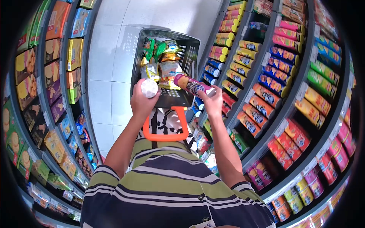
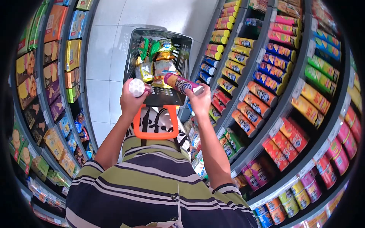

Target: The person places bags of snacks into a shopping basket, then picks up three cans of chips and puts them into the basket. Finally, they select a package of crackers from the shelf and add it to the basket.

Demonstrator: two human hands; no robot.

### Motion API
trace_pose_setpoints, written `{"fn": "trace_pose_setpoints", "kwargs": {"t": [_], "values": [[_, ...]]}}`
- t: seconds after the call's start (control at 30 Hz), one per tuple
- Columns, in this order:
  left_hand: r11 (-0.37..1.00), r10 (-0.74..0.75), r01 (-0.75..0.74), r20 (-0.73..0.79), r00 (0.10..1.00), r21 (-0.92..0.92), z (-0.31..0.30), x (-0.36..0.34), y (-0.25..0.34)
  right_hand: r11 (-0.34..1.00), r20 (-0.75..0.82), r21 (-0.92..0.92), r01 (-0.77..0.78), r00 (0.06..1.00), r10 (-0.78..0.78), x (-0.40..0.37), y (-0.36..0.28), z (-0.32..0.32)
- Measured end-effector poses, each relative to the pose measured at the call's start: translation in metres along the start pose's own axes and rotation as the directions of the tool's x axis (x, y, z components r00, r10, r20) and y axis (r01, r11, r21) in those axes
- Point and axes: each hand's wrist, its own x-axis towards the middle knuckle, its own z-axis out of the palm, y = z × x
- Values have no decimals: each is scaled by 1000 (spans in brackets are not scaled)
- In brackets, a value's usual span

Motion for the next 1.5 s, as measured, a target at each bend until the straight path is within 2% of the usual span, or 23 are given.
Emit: {"fn": "trace_pose_setpoints", "kwargs": {"t": [0.07,0.1,0.13,0.2,0.27,0.3,0.33,0.47,0.5,0.6,0.67,0.73,0.83,0.93,0.97,1.07,1.1,1.17,1.23,1.33,1.5], "values": [[999,41,-41,-18,999,-4,10,4,0,990,19,58,-130,991,129,44,17,44],[999,9,-10,-21,1000,-31,14,5,1,980,37,60,-190,981,188,71,27,67],[998,-19,17,-25,1000,-54,20,7,-1,960,69,137,-246,969,238,92,29,89],[995,-66,61,-64,996,-74,37,8,-8,927,94,234,-294,956,279,141,41,136],[991,-95,87,-82,992,-101,50,7,-13,958,4,171,-231,972,234,188,50,180],[989,-102,92,-83,991,-120,55,6,-12,941,34,206,-268,963,267,208,50,199],[985,-111,99,-80,991,-141,60,4,-12,970,-15,117,-213,976,217,219,39,205],[978,-117,110,-27,993,-177,86,-6,-33,974,-58,-8,-226,973,225,261,16,235],[966,-157,155,8,988,-205,90,-8,-36,979,-24,13,-203,979,204,270,17,239],[983,-149,150,18,989,-104,98,-10,-38,982,-92,-10,-190,978,188,279,18,253],[981,-164,166,21,986,-105,96,-7,-33,973,-68,-24,-230,971,228,276,15,254],[980,-163,163,7,987,-113,98,-3,-33,974,-138,-92,-207,971,194,281,31,268],[978,-163,158,-24,986,-134,102,2,-36,952,-65,14,-307,950,307,288,57,285],[971,-185,176,-39,982,-161,106,5,-37,866,160,217,-451,891,424,293,74,288],[970,-181,171,-47,982,-171,107,4,-38,851,104,275,-447,894,436,291,78,293],[973,-176,168,-36,984,-160,110,2,-41,794,82,374,-480,869,487,278,60,289],[974,-175,169,-27,984,-151,110,1,-42,790,160,346,-506,862,482,277,50,282],[971,-186,181,-16,982,-154,110,2,-42,891,10,275,-363,927,374,296,72,305],[971,-196,192,-13,980,-145,110,3,-42,946,-29,183,-266,961,275,300,61,303],[964,-217,218,28,976,-150,109,4,-46,983,-52,64,-172,983,176,300,35,300],[968,-207,209,31,978,-138,111,8,-54,998,-6,-61,-35,999,34,331,34,329]]}}
